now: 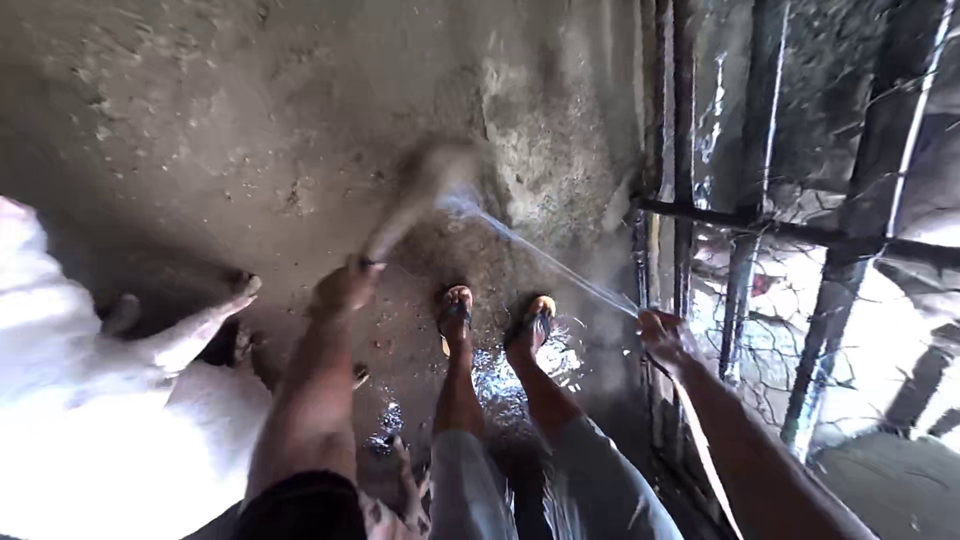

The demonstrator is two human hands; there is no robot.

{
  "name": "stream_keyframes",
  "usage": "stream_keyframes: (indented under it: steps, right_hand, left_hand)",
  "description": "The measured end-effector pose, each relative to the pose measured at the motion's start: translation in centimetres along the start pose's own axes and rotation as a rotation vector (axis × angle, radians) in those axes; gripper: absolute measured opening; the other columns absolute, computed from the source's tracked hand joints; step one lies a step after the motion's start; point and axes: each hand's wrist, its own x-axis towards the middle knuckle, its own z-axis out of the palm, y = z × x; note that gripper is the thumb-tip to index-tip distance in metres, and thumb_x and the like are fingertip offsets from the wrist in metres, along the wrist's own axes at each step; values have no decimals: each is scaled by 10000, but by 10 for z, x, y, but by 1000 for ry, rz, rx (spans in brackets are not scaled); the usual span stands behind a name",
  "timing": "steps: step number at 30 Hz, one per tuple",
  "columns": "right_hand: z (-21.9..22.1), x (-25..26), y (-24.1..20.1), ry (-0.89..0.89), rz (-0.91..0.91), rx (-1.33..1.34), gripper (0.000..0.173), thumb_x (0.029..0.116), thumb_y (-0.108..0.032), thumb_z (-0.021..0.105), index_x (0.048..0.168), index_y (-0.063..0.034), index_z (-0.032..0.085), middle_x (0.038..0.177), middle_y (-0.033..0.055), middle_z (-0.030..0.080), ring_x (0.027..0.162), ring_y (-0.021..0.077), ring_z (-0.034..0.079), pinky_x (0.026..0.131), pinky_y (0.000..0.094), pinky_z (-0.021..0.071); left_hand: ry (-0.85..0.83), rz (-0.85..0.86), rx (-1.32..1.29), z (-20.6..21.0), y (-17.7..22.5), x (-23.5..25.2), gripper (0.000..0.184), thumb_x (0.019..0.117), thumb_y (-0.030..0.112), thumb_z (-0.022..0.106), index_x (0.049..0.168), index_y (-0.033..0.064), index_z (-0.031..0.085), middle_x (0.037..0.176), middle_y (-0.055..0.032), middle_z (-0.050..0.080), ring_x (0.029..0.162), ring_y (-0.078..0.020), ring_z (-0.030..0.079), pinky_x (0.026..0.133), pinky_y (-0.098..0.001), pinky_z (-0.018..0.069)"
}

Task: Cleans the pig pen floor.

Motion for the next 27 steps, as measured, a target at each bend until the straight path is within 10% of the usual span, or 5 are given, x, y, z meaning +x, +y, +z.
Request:
stream_keyframes:
  steps: [5, 9, 14, 20, 27]
  right_hand:
    - [6, -1, 10, -60, -62, 67, 498, 1088, -242, 324, 978, 90, 679, 917, 267, 664, 905, 394, 653, 852, 602, 489]
    - [0, -12, -4, -107, -58, 46, 481, 1102, -232, 336, 980, 86, 676, 910, 264, 659, 910, 397, 644, 857, 601, 480]
    - [-1, -5, -4, -97, -68, 64, 473, 1106, -214, 334, 994, 97, 673, 929, 257, 662, 907, 370, 640, 869, 569, 488]
    - [-36, -5, 17, -83, -15, 141, 477, 1111, -227, 308, 978, 69, 657, 859, 181, 620, 789, 274, 588, 764, 497, 486]
    - [-89, -20, 21, -36, 286, 272, 541, 1136, -356, 299, 1212, 42, 657, 1148, 297, 661, 1046, 425, 657, 917, 601, 500]
  left_hand:
    - [300, -442, -406, 17, -73, -51, 733, 1065, 599, 388, 1471, -5, 471, 1344, -320, 598, 1289, -472, 567, 1075, -654, 425]
    - [143, -259, -366, 43, -20, -116, 675, 1078, 534, 426, 1537, 39, 409, 1253, -308, 648, 1186, -459, 635, 1022, -633, 482]
    - [-138, 53, 59, 39, 32, -85, 714, 1038, 647, 405, 1557, 158, 424, 1243, -252, 680, 1152, -467, 658, 947, -671, 504]
    - [149, -344, -300, 32, -93, -81, 677, 1048, 578, 465, 1433, 28, 552, 1360, -298, 605, 1302, -458, 566, 1095, -661, 414]
    - [114, -111, -196, -53, 13, -214, 763, 1005, 508, 617, 1568, 48, 386, 1413, -309, 564, 1321, -475, 548, 1100, -652, 420]
